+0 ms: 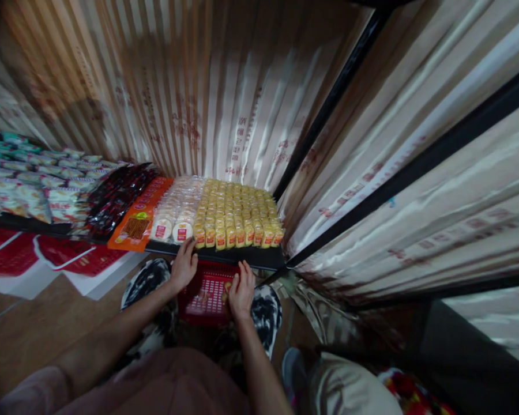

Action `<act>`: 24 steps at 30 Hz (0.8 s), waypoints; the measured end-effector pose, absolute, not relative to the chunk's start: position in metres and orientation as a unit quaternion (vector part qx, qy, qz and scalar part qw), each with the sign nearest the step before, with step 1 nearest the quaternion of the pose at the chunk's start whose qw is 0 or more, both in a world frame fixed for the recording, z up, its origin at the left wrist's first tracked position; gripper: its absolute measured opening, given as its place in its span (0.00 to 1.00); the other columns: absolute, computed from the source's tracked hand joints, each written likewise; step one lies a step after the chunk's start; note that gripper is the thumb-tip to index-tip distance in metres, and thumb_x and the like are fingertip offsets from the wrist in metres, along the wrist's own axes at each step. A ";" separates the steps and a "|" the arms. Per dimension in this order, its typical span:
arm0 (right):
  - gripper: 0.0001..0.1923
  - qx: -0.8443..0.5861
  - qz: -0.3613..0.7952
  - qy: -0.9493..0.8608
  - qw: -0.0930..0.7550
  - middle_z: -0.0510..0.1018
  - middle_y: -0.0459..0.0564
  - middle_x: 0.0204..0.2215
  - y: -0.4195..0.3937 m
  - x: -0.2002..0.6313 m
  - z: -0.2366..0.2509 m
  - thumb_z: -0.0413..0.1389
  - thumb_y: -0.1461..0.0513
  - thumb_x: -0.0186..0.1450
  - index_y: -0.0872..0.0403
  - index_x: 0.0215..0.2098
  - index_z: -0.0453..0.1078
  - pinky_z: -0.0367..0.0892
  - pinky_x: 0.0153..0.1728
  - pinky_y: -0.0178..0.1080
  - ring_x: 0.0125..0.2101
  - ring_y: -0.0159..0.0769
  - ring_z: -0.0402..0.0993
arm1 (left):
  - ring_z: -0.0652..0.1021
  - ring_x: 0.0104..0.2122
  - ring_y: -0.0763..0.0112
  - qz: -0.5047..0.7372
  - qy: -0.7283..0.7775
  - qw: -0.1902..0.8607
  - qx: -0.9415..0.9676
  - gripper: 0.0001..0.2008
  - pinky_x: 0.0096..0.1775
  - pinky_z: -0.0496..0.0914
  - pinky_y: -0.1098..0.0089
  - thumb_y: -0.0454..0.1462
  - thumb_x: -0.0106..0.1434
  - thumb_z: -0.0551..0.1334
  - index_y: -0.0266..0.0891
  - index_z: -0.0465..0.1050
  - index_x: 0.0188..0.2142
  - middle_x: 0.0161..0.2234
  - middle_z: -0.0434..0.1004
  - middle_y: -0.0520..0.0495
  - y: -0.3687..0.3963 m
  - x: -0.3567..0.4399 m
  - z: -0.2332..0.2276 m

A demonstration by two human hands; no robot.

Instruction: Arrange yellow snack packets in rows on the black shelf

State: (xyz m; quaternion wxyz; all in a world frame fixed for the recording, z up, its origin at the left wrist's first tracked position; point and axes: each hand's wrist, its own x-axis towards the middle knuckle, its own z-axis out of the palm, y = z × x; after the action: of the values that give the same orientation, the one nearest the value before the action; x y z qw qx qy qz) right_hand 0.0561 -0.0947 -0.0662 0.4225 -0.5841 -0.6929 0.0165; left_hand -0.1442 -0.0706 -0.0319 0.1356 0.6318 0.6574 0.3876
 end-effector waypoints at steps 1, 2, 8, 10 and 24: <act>0.20 -0.584 0.016 -0.691 0.425 0.66 0.59 0.52 -0.096 0.057 -0.066 0.40 0.61 0.67 0.57 0.55 0.61 0.60 0.52 0.51 0.54 0.42 0.60 | 0.61 0.58 0.60 0.390 0.657 0.139 0.630 0.21 0.58 0.60 0.59 0.32 0.61 0.49 0.33 0.60 0.55 0.59 0.57 0.38 -0.071 -0.145 -0.031; 0.20 -0.582 0.016 -0.691 0.428 0.66 0.59 0.52 -0.097 0.058 -0.066 0.40 0.61 0.68 0.57 0.55 0.61 0.60 0.52 0.51 0.54 0.42 0.60 | 0.61 0.58 0.60 0.393 0.657 0.142 0.628 0.21 0.58 0.60 0.59 0.32 0.62 0.49 0.33 0.61 0.55 0.59 0.56 0.38 -0.071 -0.145 -0.030; 0.19 -0.568 0.015 -0.694 0.441 0.67 0.59 0.52 -0.097 0.046 -0.055 0.40 0.62 0.68 0.57 0.54 0.62 0.61 0.51 0.50 0.54 0.42 0.60 | 0.58 0.60 0.63 0.414 0.652 0.161 0.615 0.21 0.60 0.55 0.59 0.34 0.64 0.46 0.33 0.61 0.55 0.59 0.58 0.39 -0.067 -0.146 -0.025; 0.19 -0.562 0.016 -0.695 0.448 0.67 0.59 0.51 -0.096 0.039 -0.051 0.40 0.62 0.67 0.57 0.53 0.62 0.61 0.51 0.50 0.53 0.41 0.61 | 0.56 0.61 0.64 0.416 0.642 0.173 0.620 0.22 0.61 0.53 0.59 0.35 0.64 0.45 0.34 0.59 0.57 0.60 0.57 0.40 -0.066 -0.145 -0.027; 0.18 -0.532 0.026 -0.713 0.456 0.69 0.59 0.50 -0.086 0.019 -0.039 0.41 0.62 0.67 0.57 0.53 0.63 0.63 0.51 0.50 0.52 0.41 0.63 | 0.53 0.62 0.65 0.437 0.627 0.255 0.592 0.26 0.62 0.49 0.60 0.37 0.65 0.43 0.28 0.51 0.61 0.62 0.51 0.36 -0.046 -0.137 -0.035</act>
State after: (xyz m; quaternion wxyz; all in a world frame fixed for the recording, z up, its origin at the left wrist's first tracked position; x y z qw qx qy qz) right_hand 0.0189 -0.0862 -0.0393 0.4555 -0.5322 -0.7132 0.0259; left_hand -0.1374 -0.0458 -0.0353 0.2545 0.5920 0.6275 0.4370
